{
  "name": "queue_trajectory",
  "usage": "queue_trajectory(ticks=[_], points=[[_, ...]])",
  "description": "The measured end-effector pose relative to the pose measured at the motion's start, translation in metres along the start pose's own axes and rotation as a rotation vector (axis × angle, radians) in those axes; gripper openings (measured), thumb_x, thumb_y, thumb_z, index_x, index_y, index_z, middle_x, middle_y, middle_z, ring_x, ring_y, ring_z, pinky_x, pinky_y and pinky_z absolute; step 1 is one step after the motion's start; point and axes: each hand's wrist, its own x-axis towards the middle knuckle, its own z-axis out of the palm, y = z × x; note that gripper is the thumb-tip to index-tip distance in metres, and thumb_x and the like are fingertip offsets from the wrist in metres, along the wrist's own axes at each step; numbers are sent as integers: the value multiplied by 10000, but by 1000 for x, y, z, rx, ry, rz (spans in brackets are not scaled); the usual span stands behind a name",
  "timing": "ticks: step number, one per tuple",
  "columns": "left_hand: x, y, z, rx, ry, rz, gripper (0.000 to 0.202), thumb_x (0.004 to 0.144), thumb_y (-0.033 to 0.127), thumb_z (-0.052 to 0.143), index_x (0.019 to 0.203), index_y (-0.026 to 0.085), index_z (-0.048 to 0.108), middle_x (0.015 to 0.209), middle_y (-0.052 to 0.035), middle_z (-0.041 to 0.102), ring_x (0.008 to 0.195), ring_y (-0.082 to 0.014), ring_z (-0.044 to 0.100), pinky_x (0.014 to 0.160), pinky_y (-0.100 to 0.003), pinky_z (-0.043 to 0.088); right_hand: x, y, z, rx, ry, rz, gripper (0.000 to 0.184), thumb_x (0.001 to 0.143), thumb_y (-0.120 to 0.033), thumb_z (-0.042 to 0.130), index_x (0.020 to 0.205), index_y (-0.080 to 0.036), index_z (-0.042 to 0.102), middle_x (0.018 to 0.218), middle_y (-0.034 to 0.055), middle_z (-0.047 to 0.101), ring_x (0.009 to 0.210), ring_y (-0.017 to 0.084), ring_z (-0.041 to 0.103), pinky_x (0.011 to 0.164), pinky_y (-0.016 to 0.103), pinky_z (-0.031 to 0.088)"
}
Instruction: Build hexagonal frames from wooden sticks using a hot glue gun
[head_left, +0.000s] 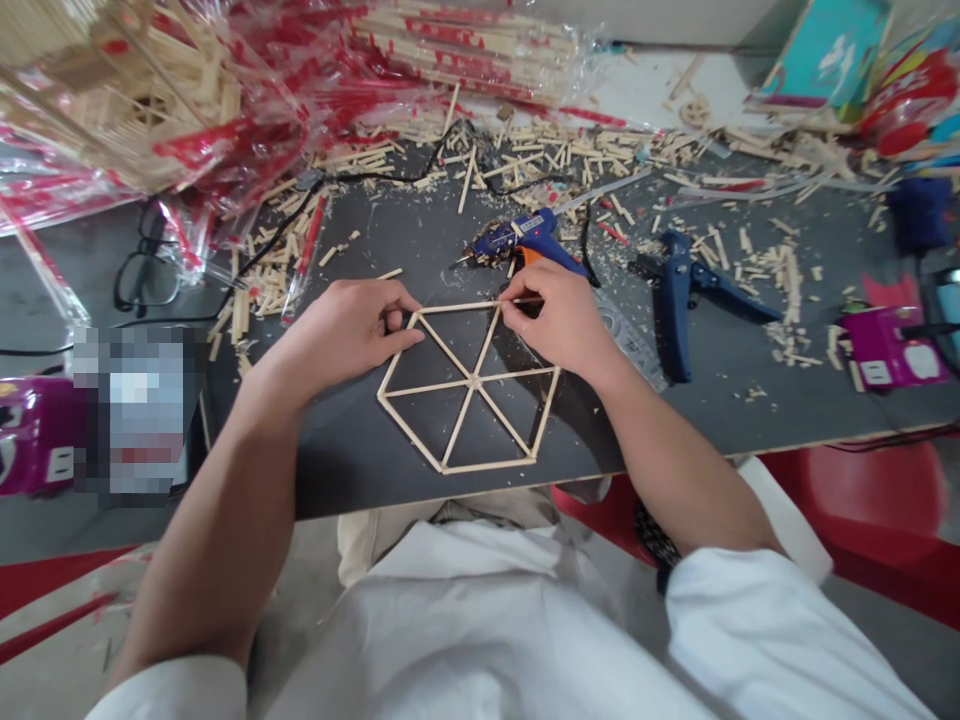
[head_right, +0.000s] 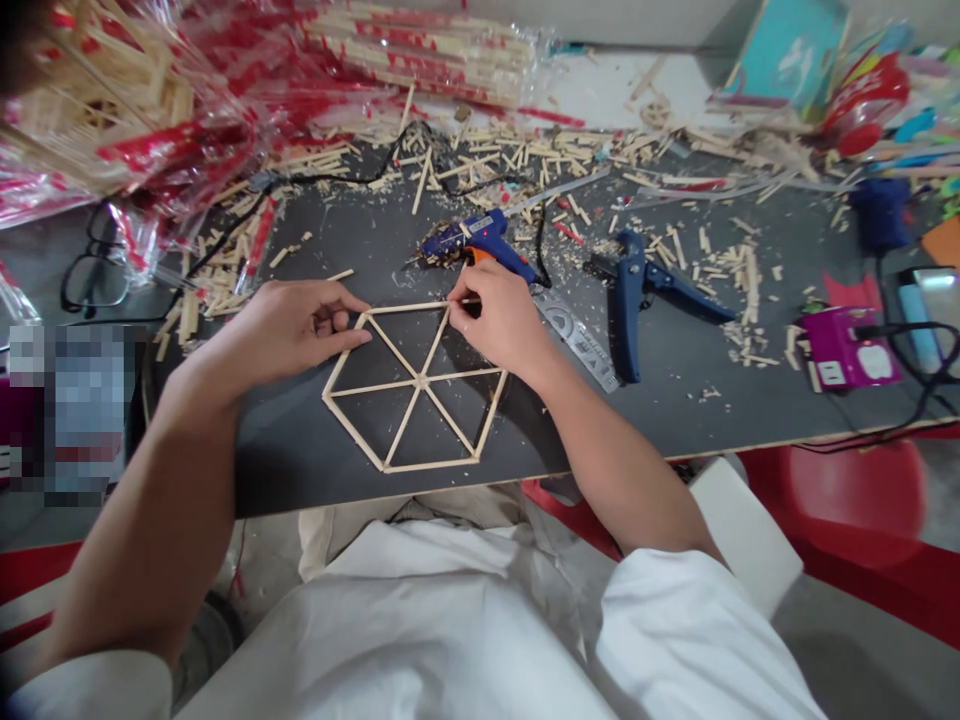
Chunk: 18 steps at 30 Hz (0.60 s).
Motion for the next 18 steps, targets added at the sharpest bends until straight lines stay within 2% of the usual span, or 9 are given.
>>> queue_trajectory(ticks=[8,13,18], points=[[1,-3,0,-74,-3,0,331,911,424,775,1150,196,780,838,-8,752,708,-144,654,736,-293,469,0,0,-1,21,11,-17,102,839,-121,685,838,-210,735,940,67,748,827,203,723,843,390,635],[1,-4,0,-48,-10,-5,326,913,435,774,1151,213,774,841,-3,751,706,-147,648,726,-297,460,0,0,-1,38,3,-23,90,855,-155,686,862,-216,752,965,76,762,841,213,731,858,398,640],[0,1,-4,-10,0,6,395,982,552,703,1177,217,776,869,-17,748,727,-164,648,741,-302,464,0,-1,-3,16,27,-57,96,876,-175,682,891,-222,764,996,80,768,870,223,733,877,414,633]])
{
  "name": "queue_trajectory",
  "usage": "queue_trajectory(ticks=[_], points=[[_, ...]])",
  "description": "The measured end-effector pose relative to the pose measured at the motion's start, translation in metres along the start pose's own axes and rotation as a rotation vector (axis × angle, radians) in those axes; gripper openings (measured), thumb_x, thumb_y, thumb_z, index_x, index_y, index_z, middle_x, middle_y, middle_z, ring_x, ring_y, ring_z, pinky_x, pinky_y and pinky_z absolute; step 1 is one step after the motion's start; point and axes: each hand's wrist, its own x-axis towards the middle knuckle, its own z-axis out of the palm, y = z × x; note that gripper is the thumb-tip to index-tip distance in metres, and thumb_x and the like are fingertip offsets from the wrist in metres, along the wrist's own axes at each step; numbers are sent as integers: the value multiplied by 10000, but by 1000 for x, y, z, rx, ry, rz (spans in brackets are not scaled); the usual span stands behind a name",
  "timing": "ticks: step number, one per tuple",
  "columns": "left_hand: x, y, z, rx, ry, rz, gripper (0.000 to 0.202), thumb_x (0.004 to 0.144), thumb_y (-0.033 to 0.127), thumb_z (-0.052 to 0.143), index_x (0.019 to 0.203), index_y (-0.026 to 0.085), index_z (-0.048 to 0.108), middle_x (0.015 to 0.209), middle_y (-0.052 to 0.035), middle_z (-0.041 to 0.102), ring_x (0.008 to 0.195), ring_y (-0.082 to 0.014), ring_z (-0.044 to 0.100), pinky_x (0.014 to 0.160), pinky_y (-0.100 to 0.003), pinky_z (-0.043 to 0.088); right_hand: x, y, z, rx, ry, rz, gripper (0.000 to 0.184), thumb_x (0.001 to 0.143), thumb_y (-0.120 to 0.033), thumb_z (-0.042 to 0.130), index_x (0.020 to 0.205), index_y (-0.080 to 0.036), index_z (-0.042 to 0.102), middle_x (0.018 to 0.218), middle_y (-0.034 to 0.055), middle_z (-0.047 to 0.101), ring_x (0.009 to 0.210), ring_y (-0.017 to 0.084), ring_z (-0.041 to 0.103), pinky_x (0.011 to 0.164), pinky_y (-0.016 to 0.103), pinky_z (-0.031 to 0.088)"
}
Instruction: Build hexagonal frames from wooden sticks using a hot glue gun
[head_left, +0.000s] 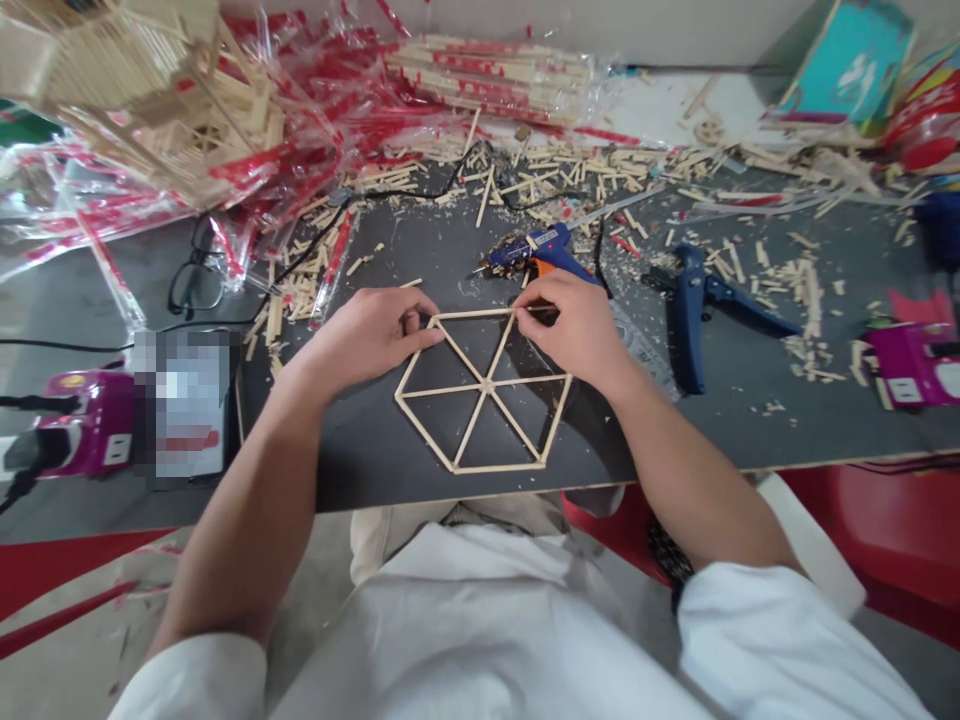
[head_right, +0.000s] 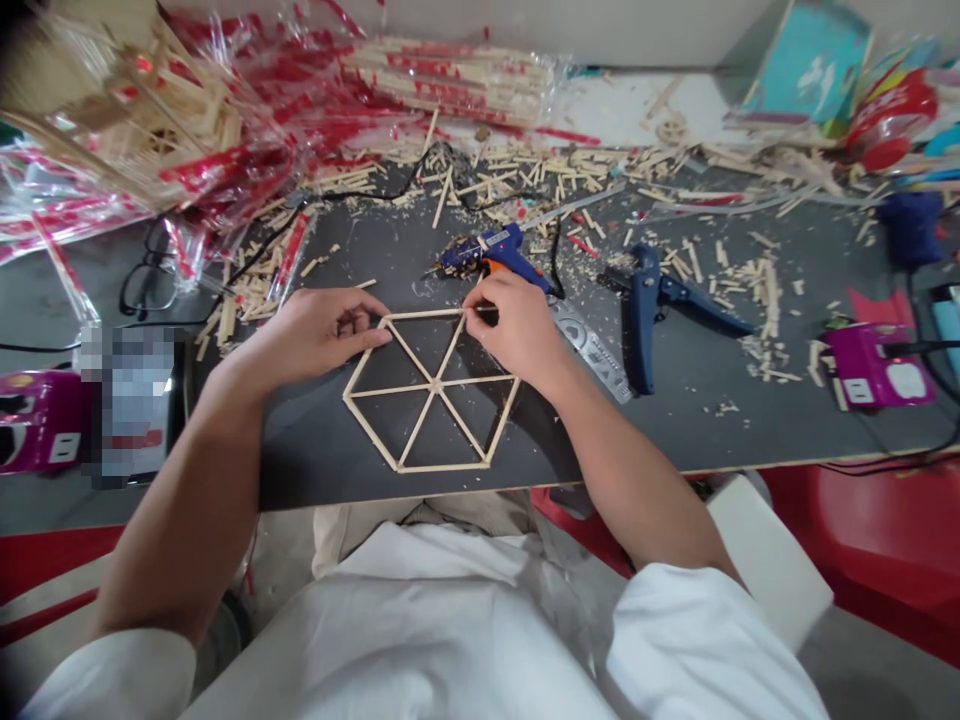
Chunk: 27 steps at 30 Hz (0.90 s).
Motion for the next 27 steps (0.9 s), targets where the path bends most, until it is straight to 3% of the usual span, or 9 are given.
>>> queue_trajectory(ticks=[3,9,17,27], points=[[-3,8,-1,67,90,19,471,1014,611,662,1259,221,756,1014,-52,750,815,-187,667,768,-311,480,0,0,-2,-26,28,-32,111,902,-175,666,914,-228,763,1015,81,763,887,225,731,890,420,622],[-5,32,10,295,334,173,405,1117,485,537,1363,221,723,1255,-133,713,1178,-297,667,953,-406,521,0,0,-6,-55,61,-131,126,946,-180,636,942,-226,753,1019,90,750,966,250,727,932,434,588],[8,53,36,463,293,340,374,1151,337,448,1327,144,716,1279,-177,756,1183,-332,660,994,-477,472,0,-12,0,-87,68,-202,154,982,-164,595,960,-245,724,1056,96,758,1048,275,708,973,450,558],[14,38,48,540,393,357,317,1160,315,475,1131,169,754,1016,-95,785,1009,-269,689,861,-408,460,2,-6,13,-101,74,-282,156,979,-140,606,985,-223,737,1069,91,780,1039,266,722,969,440,567]])
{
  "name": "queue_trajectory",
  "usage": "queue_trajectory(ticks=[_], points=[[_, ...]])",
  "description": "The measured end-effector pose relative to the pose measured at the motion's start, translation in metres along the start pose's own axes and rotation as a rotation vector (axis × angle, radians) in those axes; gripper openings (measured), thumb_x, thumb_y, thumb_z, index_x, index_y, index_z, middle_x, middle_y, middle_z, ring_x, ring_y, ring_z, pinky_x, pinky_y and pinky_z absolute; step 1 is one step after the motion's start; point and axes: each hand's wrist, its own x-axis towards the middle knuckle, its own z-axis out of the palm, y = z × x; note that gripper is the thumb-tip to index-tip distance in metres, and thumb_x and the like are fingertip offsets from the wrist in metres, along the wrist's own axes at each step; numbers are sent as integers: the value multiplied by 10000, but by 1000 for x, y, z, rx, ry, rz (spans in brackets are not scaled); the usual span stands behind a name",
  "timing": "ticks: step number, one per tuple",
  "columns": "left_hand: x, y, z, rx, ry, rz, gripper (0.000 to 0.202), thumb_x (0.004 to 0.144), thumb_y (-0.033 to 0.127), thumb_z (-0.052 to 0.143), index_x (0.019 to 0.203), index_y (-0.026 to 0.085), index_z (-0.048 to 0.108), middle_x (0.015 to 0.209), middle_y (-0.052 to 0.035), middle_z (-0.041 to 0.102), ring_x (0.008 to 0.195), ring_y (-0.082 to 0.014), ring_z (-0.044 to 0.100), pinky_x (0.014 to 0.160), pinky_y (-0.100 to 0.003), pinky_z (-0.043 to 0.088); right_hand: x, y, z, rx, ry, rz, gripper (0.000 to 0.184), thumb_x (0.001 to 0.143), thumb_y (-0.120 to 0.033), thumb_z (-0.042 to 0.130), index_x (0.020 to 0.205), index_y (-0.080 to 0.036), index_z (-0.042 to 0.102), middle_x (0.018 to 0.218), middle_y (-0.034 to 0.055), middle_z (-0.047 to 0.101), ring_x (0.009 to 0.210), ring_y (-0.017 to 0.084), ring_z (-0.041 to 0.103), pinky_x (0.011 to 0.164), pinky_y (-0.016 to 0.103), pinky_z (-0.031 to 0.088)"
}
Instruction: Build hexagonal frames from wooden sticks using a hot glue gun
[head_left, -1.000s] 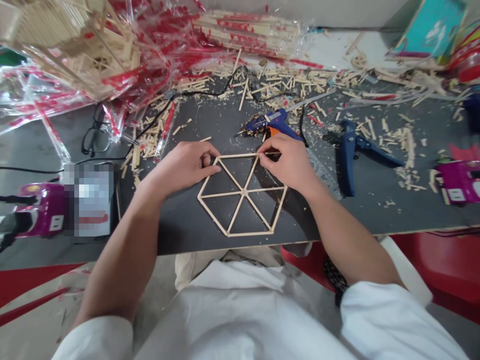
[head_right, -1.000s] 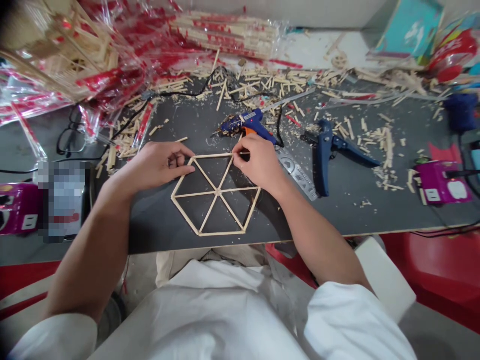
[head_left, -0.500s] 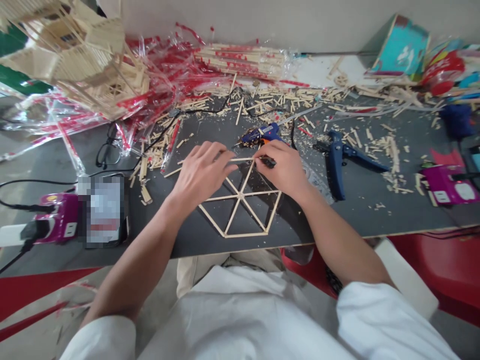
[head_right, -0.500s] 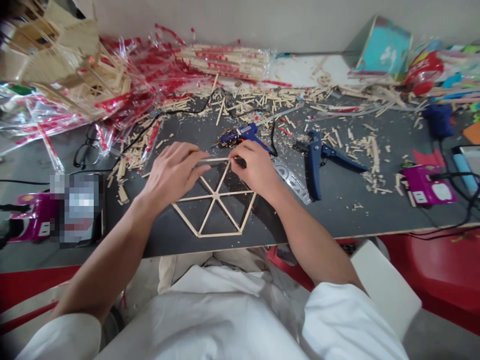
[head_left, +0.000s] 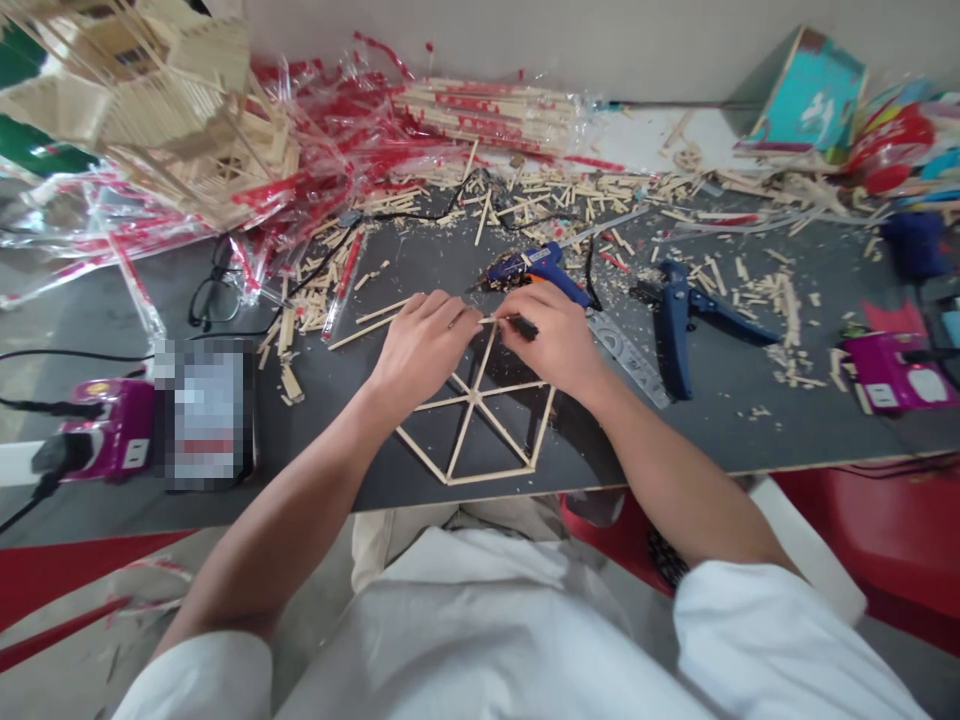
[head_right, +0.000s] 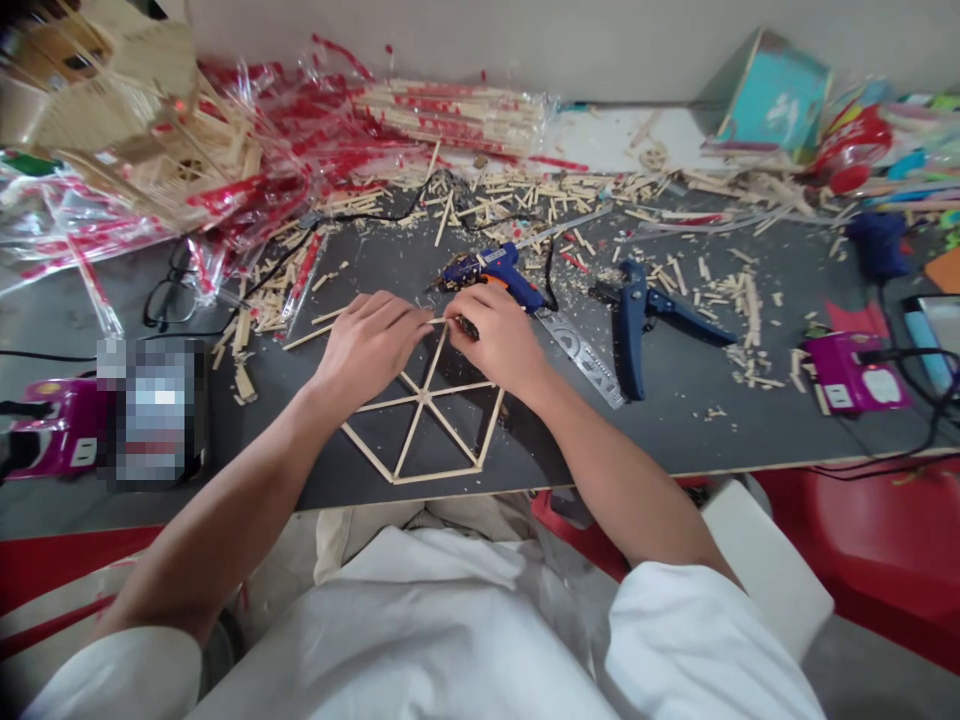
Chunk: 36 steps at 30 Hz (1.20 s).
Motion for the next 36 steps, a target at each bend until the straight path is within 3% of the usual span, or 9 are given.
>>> queue_trajectory(ticks=[7,14,19,26,29,33,36], points=[[0,0,0,6,18,11,300,1142,292,522,1023,171,769,891,-79,738,927,-255,671,813,-389,474,0,0,5,0,48,-65,152,965,-122,622,965,-199,754,1028,88,807,978,256,747,911,413,590],[-1,-2,4,7,41,26,305,1134,256,533,965,166,770,865,-73,734,894,-239,669,769,-379,471,2,-5,2,35,21,-5,155,953,-148,630,958,-211,772,1044,75,831,1006,255,774,955,429,595],[-2,-1,8,23,120,39,280,1115,236,569,926,167,763,834,-57,727,870,-232,675,714,-369,458,3,-7,-1,46,32,-17,162,934,-137,652,945,-202,800,1037,73,840,990,244,791,940,397,603],[-3,7,1,-1,166,60,293,1123,234,550,930,176,762,797,-44,711,827,-207,664,682,-344,436,3,1,0,52,-44,61,201,843,-66,671,887,-214,800,976,48,831,943,238,774,899,389,600],[-3,6,-2,-16,166,35,308,1131,230,529,933,176,759,800,-48,708,829,-201,660,689,-338,441,0,1,-4,57,-72,66,167,920,-144,692,992,-217,824,1054,73,831,1014,260,769,956,436,608],[-7,-4,-5,-29,231,-16,274,1131,274,551,991,191,772,831,-50,723,832,-195,661,699,-325,459,-1,-11,-20,-4,41,32,311,999,-282,697,1298,-260,782,1321,94,791,1256,314,713,1139,555,556],[-10,-8,-10,-47,297,-36,190,1115,269,597,1057,200,764,868,-38,734,814,-175,672,703,-306,476,1,-23,-44,-86,115,71,330,1023,-330,676,1343,-304,755,1391,79,763,1354,327,673,1228,598,498]])
